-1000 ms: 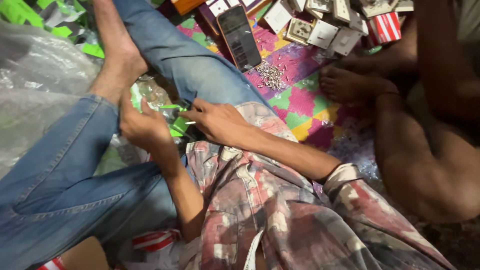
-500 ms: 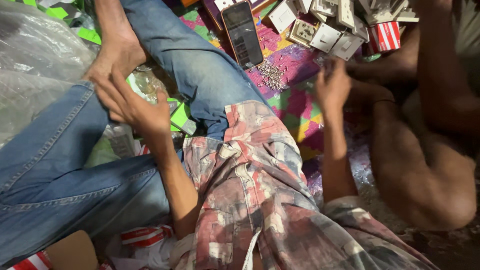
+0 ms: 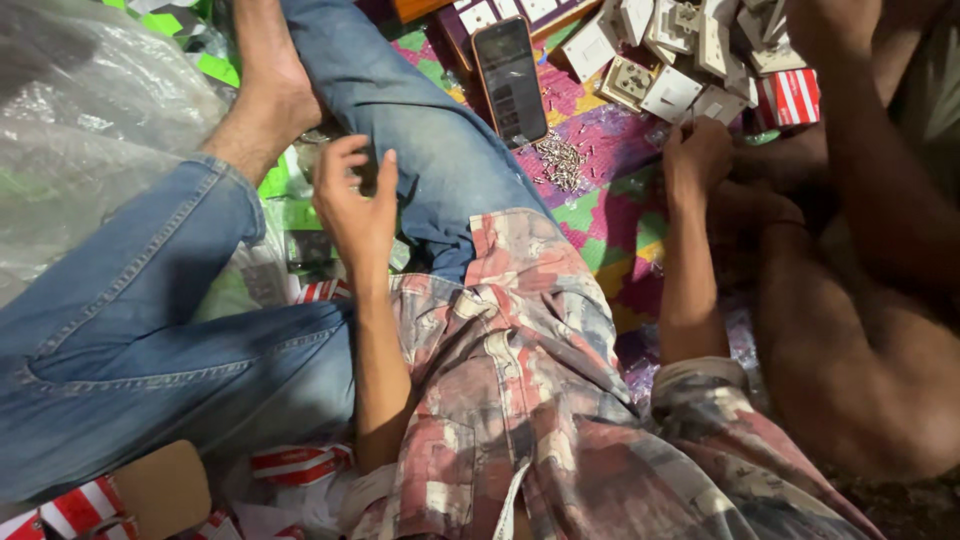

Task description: The person sits on a mat and repeatedly opens small plastic bags containing screws, pours the screws onto the mat, and discards the empty bags. The person handles the bags and screws by hand without using tools.

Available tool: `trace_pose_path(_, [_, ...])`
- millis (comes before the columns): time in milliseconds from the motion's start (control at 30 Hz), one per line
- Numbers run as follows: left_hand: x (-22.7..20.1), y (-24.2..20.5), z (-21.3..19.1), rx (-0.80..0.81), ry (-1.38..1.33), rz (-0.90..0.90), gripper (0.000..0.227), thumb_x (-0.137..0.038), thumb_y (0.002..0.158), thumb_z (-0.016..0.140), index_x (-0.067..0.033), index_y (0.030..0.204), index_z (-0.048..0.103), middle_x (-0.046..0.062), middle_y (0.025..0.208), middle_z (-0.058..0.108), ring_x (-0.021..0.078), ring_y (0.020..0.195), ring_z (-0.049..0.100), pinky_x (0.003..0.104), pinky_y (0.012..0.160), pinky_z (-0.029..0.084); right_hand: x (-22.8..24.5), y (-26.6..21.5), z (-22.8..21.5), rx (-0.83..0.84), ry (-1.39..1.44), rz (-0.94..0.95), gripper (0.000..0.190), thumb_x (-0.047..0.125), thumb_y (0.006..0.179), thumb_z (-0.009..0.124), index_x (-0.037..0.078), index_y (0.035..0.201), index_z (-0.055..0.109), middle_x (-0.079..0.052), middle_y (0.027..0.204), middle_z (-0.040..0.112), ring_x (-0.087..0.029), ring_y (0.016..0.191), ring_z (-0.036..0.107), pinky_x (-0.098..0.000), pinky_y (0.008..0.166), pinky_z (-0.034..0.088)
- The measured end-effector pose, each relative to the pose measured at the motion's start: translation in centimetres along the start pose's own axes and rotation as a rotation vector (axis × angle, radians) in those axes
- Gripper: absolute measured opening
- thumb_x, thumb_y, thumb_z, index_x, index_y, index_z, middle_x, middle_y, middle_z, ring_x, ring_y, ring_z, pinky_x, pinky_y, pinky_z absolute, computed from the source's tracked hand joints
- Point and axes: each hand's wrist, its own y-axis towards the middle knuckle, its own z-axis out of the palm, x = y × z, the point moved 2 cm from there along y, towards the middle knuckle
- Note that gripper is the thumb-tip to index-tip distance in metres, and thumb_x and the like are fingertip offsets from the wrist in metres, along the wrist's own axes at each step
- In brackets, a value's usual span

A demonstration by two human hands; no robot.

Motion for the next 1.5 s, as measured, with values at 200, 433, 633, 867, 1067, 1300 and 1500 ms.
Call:
trace_pose_path(200, [-1.1,-0.2,1.1,0.118,-0.145,-0.096,0.017,-0.016,0.096,0.078,-0.0049,0.108,0.073,0.006,0.094,0.074,0.0133,0.08,0.064,0.027,0.07,0.05,4.2,-3.8,-3.3,-0.06,0.545,-0.279,0.026,0.019,0.106,0.075,-0.002,0.094,0.063,-0.012,0.085,0.063,-0.027,0.075,0.06,-0.0419,0.069,0.052])
trace_pose_path(433, [-3.2,-1.6,4.1,0.508,-0.56,0.024,0.032,-0.014,0.099,0.07,-0.0022,0.128,0.065,0.003,0.114,0.073,0.0049,0.088,0.067,0.019,0.071,0.048,15.4,-11.1,-7.3,0.803,1.169,-0.156,0.014,0.021,0.106,0.06,0.008,0.106,0.061,0.002,0.081,0.063,-0.004,0.063,0.047,-0.0224,0.054,0.035])
trace_pose_path(633, [-2.9,-2.7,5.0,0.528,-0.632,-0.126,0.019,-0.013,0.1,0.073,0.0025,0.111,0.074,0.002,0.092,0.072,0.0049,0.078,0.065,0.021,0.068,0.052,20.7,-13.5,-8.6,0.87,1.142,-0.356,0.01,0.015,0.11,0.061,0.006,0.109,0.061,0.005,0.086,0.053,-0.004,0.074,0.046,-0.0216,0.064,0.038])
trace_pose_path(867, [-1.7,-2.5,5.1,0.411,-0.668,-0.17,0.019,-0.01,0.097,0.073,0.0037,0.111,0.075,0.002,0.092,0.073,0.0049,0.073,0.063,0.02,0.067,0.051,20.9,-14.0,-9.0,0.984,1.349,0.209,0.028,0.017,0.104,0.045,0.008,0.124,0.063,0.001,0.102,0.064,-0.005,0.082,0.055,-0.0217,0.071,0.045])
trace_pose_path(1067, [-1.4,-2.3,5.5,0.356,-0.725,-0.236,0.023,-0.007,0.092,0.077,0.0055,0.11,0.072,0.006,0.094,0.076,0.0076,0.071,0.066,0.022,0.063,0.054,19.6,-14.9,-10.8,0.918,1.01,-0.056,0.038,0.017,0.109,0.052,0.009,0.145,0.063,-0.001,0.088,0.059,-0.009,0.069,0.05,-0.0271,0.059,0.039])
trace_pose_path(1300, [-2.3,-2.4,5.1,0.42,-0.641,-0.216,0.022,-0.008,0.097,0.071,0.0035,0.115,0.072,0.006,0.097,0.079,0.008,0.076,0.071,0.022,0.07,0.056,22.1,-16.1,-12.4,0.761,0.868,-0.292,0.047,0.01,0.104,0.057,0.012,0.15,0.047,-0.005,0.089,0.067,-0.012,0.074,0.06,-0.0299,0.067,0.05])
trace_pose_path(1500, [-4.1,-2.0,3.9,0.349,-0.463,-0.063,0.018,-0.01,0.097,0.071,0.0004,0.111,0.075,0.008,0.097,0.078,0.0094,0.076,0.071,0.024,0.071,0.056,24.0,-15.8,-14.0,0.697,0.893,-0.417,0.046,0.007,0.105,0.056,0.012,0.149,0.044,-0.006,0.091,0.065,-0.013,0.082,0.067,-0.0297,0.075,0.055])
